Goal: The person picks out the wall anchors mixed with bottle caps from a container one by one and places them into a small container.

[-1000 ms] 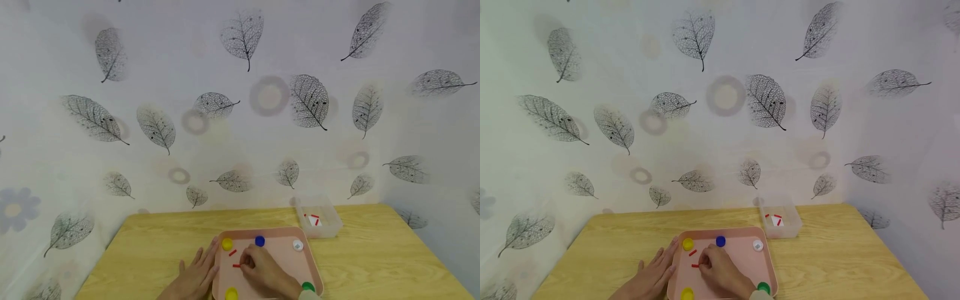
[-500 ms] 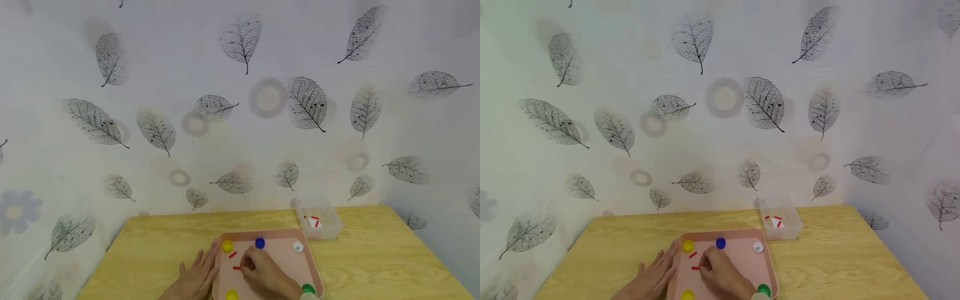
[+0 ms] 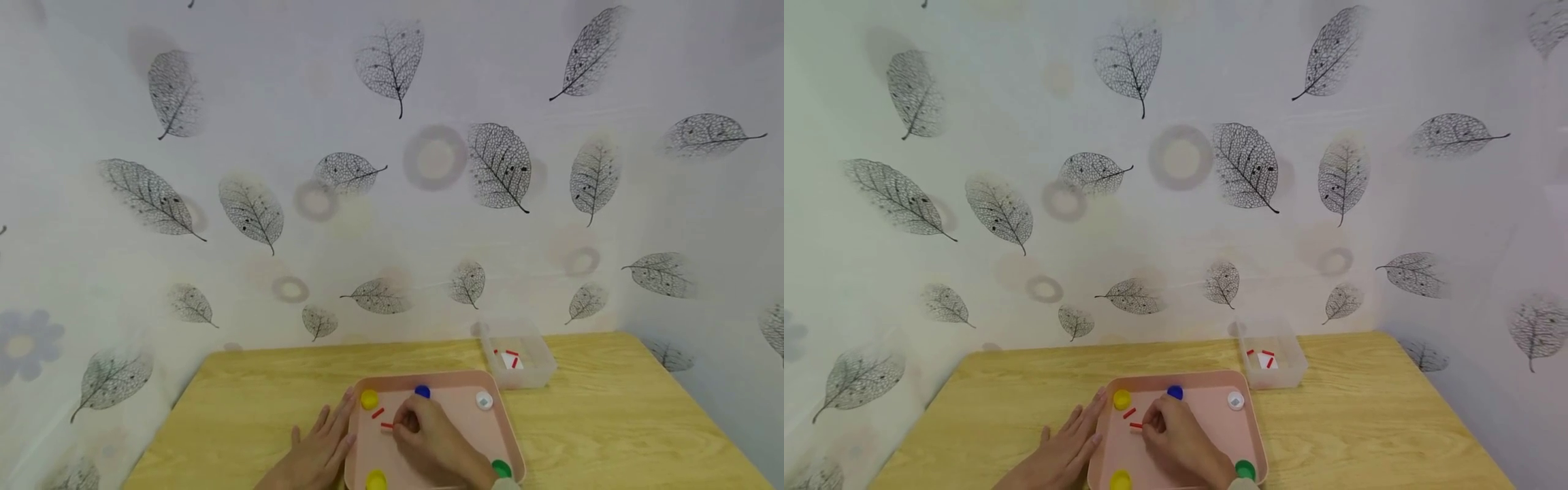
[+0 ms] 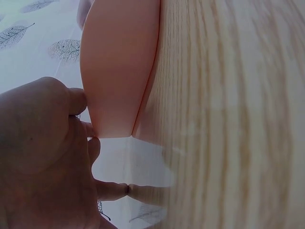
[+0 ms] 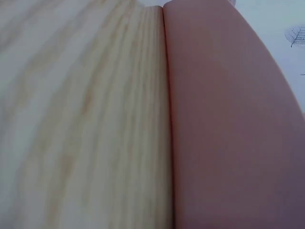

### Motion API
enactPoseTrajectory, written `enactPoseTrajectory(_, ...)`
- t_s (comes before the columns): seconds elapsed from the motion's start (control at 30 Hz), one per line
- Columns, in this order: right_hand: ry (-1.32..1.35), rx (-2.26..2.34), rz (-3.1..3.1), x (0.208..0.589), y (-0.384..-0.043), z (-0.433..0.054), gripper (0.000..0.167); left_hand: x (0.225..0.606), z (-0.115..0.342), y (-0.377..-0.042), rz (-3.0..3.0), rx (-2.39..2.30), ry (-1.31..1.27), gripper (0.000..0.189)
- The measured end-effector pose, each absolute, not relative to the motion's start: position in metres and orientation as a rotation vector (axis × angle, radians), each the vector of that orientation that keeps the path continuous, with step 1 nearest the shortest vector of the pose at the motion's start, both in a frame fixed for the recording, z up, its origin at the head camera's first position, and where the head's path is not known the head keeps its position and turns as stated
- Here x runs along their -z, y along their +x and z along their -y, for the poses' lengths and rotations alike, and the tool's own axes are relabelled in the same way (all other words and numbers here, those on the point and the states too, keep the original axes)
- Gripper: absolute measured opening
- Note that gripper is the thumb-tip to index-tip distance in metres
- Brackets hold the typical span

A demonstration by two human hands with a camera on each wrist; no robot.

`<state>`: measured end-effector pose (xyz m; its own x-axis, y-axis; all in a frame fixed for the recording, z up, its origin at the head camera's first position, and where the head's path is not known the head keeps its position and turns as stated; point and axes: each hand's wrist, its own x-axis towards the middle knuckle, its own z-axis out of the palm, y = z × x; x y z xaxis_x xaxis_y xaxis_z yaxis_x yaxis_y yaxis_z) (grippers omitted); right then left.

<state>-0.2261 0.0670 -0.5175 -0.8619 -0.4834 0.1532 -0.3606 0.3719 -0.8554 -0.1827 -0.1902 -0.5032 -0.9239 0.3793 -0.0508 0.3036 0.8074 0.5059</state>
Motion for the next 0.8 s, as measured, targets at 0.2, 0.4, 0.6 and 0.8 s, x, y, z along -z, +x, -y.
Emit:
enactPoseTrajectory(0.2, -0.788, 1.519, -2.513, 0.513, -0.225, -0.071, 0.007, 0.504, 0.192, -0.182, -2.84, -0.759, 0.542, 0.063)
enactPoseTrajectory(0.4, -0.982, 1.562, -2.638, 0.506, -0.224, -0.075, 0.009, 0.504, 0.192, -0.182, -2.843, -0.756, 0.541, 0.062)
enactPoseTrajectory(0.6, -1.015, 1.59, -2.694, 0.492, -0.223, -0.081, 0.007, 0.501, 0.191, -0.181, -2.845, -0.74, 0.53, 0.063)
enactPoseTrajectory(0.8, -0.995, 1.591, -2.713, 0.482, -0.222, -0.089, 0.005, 0.501, 0.19, -0.181, -2.848, -0.726, 0.534, 0.063)
